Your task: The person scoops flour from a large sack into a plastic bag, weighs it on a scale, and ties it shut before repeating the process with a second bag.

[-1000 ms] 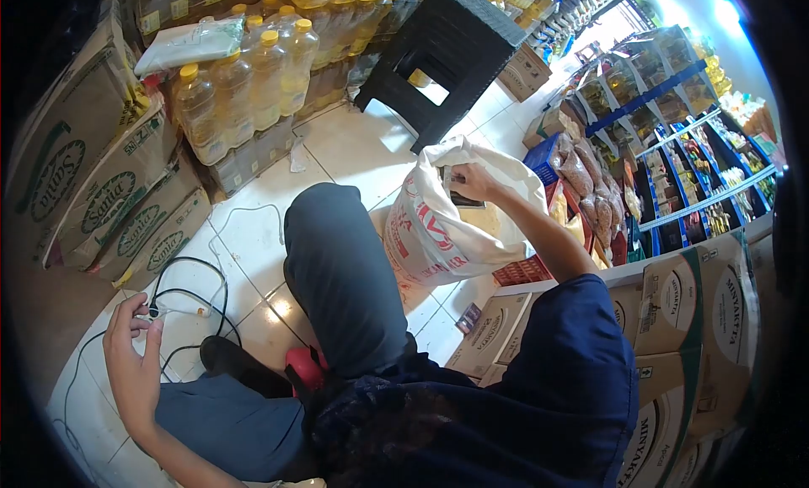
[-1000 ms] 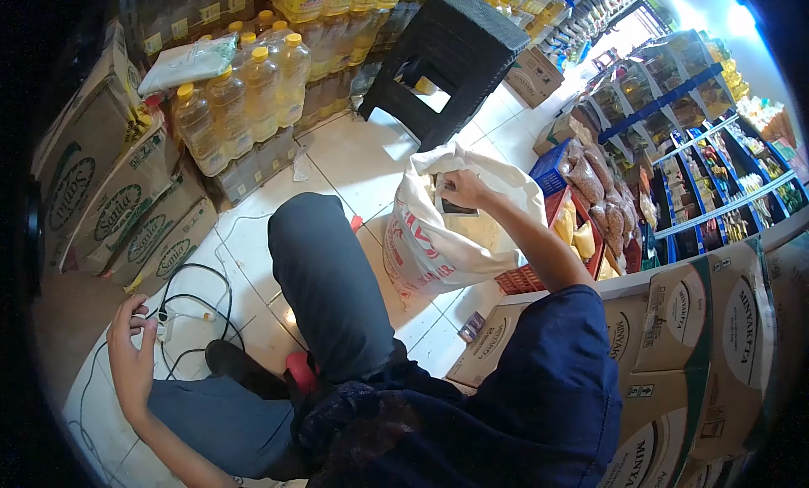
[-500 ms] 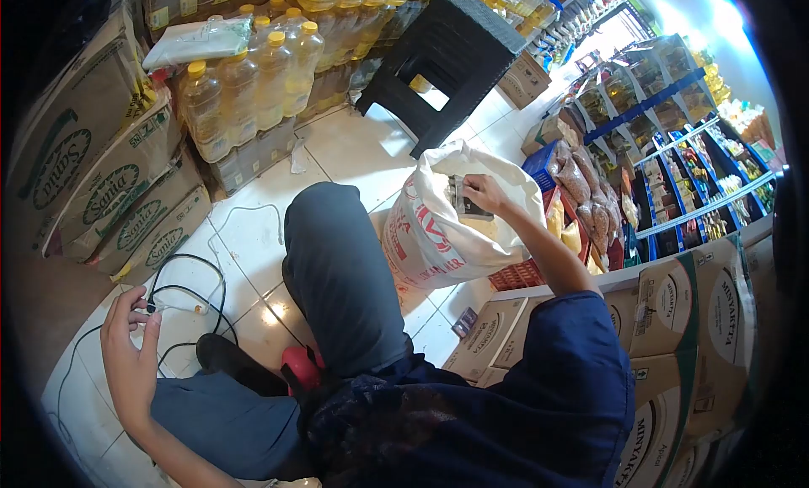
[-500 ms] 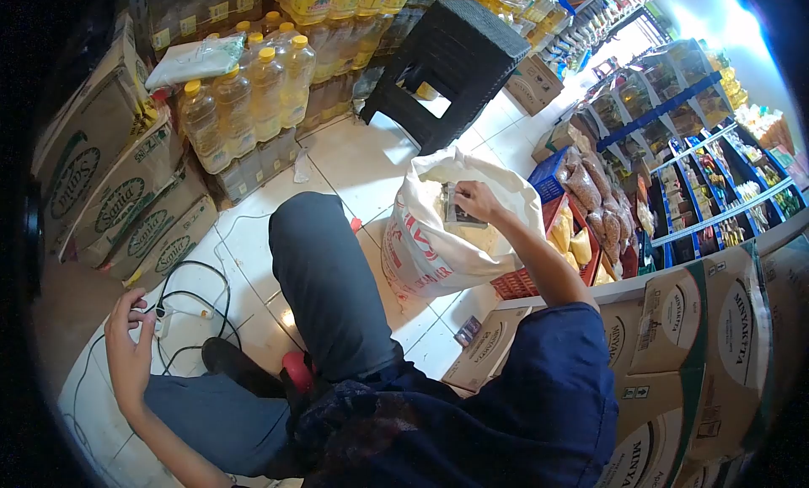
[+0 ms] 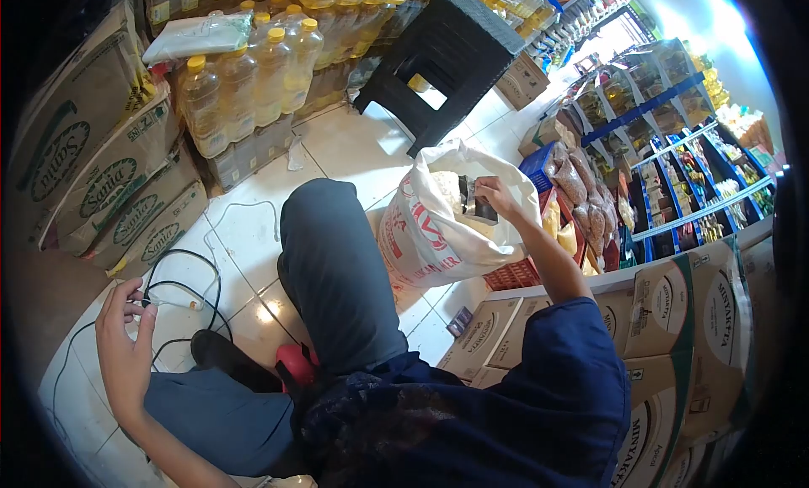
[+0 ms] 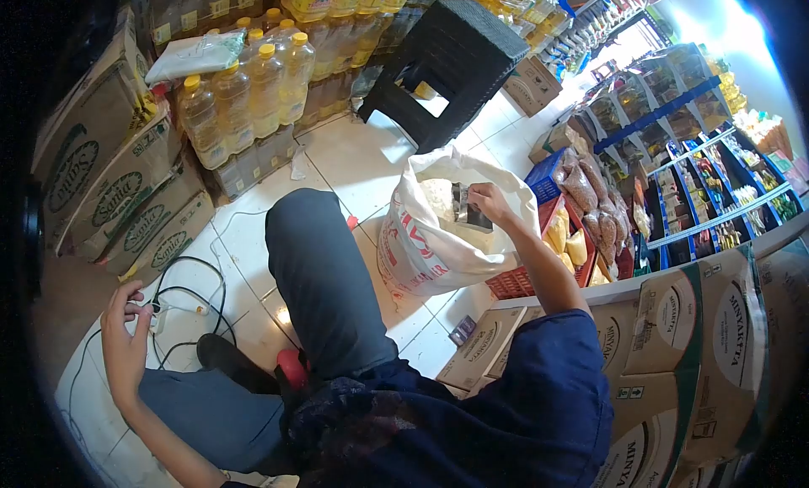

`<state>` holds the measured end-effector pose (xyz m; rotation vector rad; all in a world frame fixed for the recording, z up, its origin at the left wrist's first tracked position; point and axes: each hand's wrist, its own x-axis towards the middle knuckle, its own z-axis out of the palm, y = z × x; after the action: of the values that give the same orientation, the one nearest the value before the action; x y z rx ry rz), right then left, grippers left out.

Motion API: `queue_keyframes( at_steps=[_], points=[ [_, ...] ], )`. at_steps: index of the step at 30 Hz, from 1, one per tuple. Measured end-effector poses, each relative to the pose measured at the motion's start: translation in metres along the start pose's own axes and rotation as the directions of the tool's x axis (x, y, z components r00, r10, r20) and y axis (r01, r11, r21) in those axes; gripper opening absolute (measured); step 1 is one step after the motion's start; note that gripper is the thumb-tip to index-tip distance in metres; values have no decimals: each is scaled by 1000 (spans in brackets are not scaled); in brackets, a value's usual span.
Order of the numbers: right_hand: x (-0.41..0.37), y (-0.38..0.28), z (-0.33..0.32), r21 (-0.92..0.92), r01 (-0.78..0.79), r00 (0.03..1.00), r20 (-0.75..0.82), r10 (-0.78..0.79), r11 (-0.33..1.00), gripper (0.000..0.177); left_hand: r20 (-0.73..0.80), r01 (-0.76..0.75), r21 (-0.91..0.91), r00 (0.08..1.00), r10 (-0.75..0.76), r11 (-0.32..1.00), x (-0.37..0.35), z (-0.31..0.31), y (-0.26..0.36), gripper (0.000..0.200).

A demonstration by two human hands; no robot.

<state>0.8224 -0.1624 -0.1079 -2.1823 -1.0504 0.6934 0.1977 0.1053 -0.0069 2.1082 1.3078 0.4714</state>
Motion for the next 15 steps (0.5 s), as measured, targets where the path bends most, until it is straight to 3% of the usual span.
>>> queue_keyframes(
  at_steps=[3, 6, 7, 10, 11, 12, 14, 15],
  points=[
    [0, -7, -3, 21, -3, 998, -61, 4, 1000, 22, -2, -11, 3, 1000, 11, 1000, 0, -1, 4, 29],
    [3, -7, -11, -51, 152, 979, -132, -158, 987, 25, 0, -17, -9, 1000, 17, 1000, -1, -3, 4, 29],
    [3, -11, -19, 65, -53, 997, -59, 57, 996, 26, 0, -21, -13, 1000, 21, 1000, -1, -3, 4, 29],
    [-2, -13, -11, -55, -94, 946, -315, 72, 994, 29, -44, -33, -11, 999, 32, 999, -3, -1, -2, 29],
    [1, -15, -19, -101, -30, 993, -114, 19, 994, 35, -43, -42, -21, 998, 41, 999, -1, 0, -1, 29],
    [-3, -15, -16, -175, -68, 982, -188, 34, 982, 37, -44, -47, -30, 998, 45, 998, -1, 1, 0, 29],
    [15, 29, -14, -4, -3, 885, -465, 1, 1000, 35, -48, -62, -29, 997, 60, 998, -2, -1, -1, 29],
    [23, 26, -13, 23, -36, 901, -431, 42, 999, 34, -62, -72, -26, 996, 71, 997, -3, 0, 0, 29]
  ],
)
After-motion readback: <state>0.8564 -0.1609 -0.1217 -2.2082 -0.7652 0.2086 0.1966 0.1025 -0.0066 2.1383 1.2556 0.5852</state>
